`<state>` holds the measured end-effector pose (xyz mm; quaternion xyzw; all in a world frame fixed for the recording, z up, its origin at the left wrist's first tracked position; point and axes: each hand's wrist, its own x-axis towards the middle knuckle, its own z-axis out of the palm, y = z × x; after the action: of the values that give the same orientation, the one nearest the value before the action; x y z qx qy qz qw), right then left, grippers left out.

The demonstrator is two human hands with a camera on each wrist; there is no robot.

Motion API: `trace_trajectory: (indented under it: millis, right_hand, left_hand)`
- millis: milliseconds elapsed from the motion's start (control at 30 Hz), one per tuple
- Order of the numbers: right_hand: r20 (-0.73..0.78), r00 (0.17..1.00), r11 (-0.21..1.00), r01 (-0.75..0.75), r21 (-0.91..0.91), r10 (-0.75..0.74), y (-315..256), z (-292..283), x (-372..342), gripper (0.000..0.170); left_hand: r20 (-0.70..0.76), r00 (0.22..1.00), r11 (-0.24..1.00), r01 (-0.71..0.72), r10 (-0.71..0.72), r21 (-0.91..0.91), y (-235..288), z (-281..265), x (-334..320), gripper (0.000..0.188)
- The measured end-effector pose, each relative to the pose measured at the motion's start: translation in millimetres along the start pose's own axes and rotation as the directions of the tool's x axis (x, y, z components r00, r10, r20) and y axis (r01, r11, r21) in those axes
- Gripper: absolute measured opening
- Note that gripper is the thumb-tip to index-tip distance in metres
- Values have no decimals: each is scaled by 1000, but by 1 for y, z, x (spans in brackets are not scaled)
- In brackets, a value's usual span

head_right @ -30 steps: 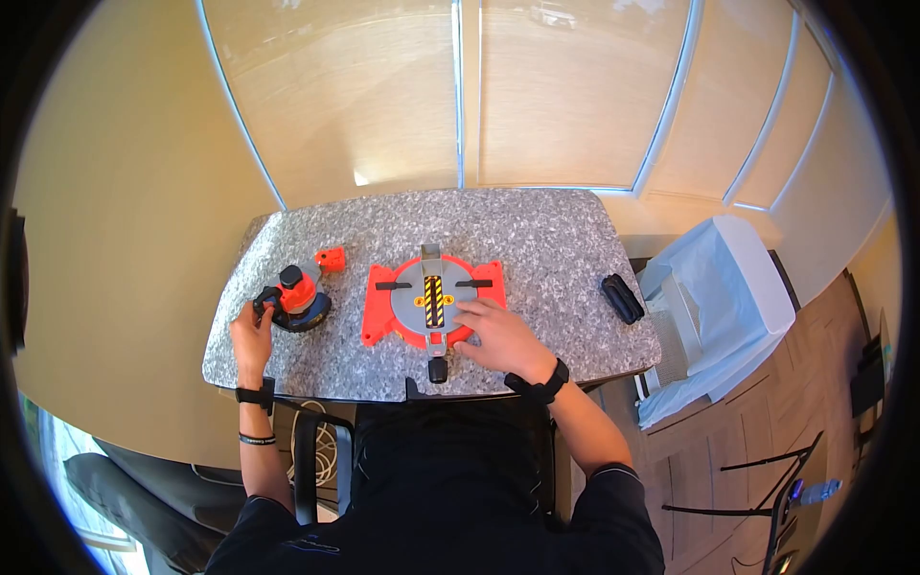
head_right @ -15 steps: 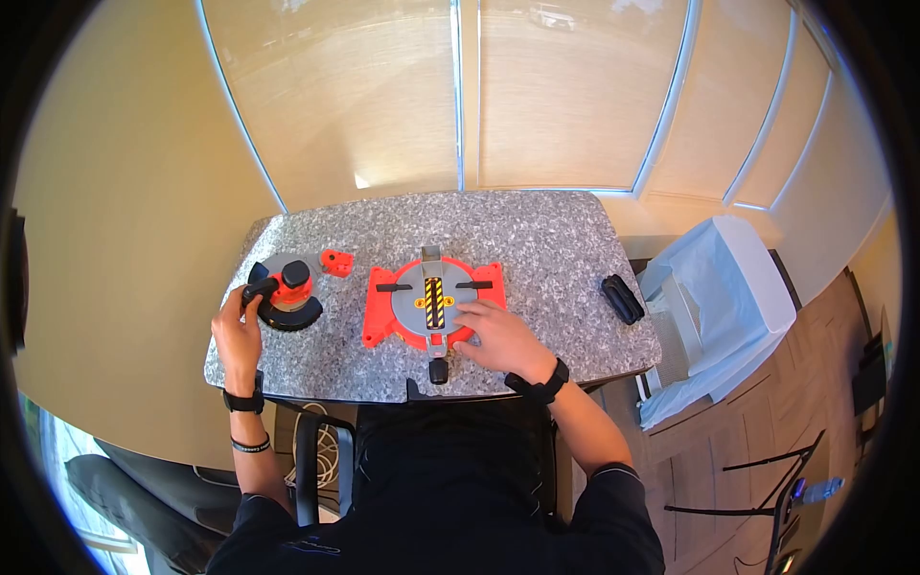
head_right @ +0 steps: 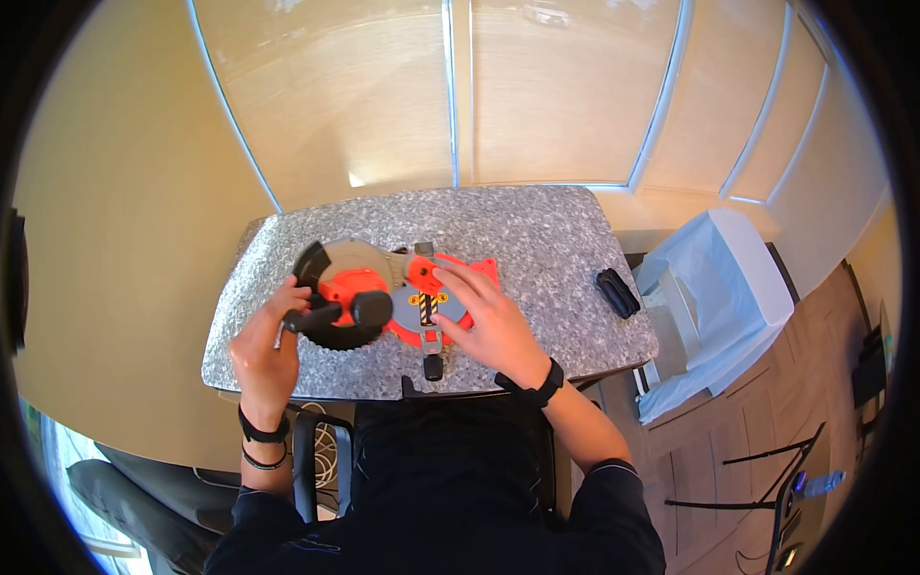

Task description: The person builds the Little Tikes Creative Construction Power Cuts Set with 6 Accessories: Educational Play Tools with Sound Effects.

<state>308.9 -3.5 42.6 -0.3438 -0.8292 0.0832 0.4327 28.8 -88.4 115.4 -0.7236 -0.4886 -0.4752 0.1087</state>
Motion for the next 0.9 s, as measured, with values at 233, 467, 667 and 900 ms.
trace_trajectory:
  millis: [233, 467, 667, 900]
  right_hand:
    - [-172, 985, 988, -8, -154, -19, 4, 0, 0, 50]
    - [-125, 989, 974, -100, -203, 75, 2, 1, -5, 47]
    - [-45, 995, 980, -90, -177, 83, 8, 5, -10, 47]
    - [61, 990, 990, -132, 45, 129, 15, 5, -12, 47]
  left_hand:
    - [103, 977, 979, -178, 188, -99, 25, 17, 8, 37]
    - [158, 952, 964, -251, 263, -89, 37, 28, 9, 34]
    - [187, 930, 948, -302, 317, -105, 44, 27, 10, 37]
    - [127, 924, 916, -323, 360, -238, 44, 27, 17, 38]
